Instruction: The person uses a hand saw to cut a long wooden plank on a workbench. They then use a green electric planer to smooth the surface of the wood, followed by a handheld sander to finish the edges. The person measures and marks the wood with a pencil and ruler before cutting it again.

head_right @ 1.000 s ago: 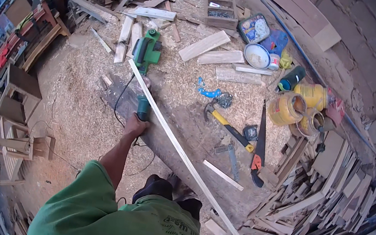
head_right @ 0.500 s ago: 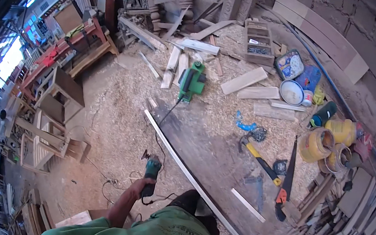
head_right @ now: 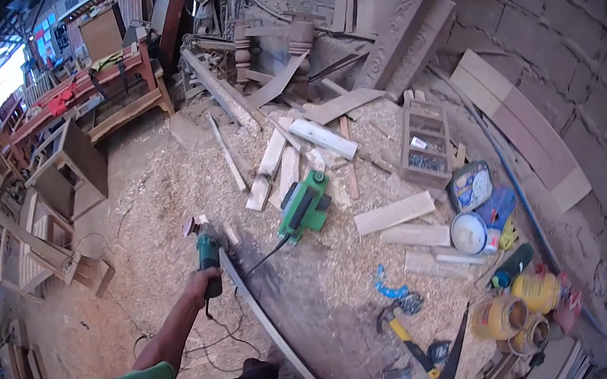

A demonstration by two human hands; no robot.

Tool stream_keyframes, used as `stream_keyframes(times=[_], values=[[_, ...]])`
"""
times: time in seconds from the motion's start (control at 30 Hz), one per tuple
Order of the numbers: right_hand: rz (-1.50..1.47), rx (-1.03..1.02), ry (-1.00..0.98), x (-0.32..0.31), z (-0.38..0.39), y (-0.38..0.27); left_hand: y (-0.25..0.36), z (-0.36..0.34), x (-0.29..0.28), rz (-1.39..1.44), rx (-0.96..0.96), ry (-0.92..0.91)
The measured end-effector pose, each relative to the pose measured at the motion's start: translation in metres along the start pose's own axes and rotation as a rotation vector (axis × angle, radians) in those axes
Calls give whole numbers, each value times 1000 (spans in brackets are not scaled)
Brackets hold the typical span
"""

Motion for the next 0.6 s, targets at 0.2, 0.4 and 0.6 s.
stream_keyframes(times=[0.2,0.4,0.6], values=[[10,-188,156,34,-29,-18,44,-153,126,345,-96,82],[125,18,104,15,4,-48,24,-237,222,209,-196,2],[105,2,85,39,16,-57,21,-231,210,-416,107,63]])
Point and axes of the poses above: each hand's wrist, its own z-axis away from the middle knuckle, its own x-axis out of the palm, y = z × x, the point moved 3 cm from there along -z, towards the middle knuckle, and after that the axes turned 14 degrees about y, right-handed, at the moved point
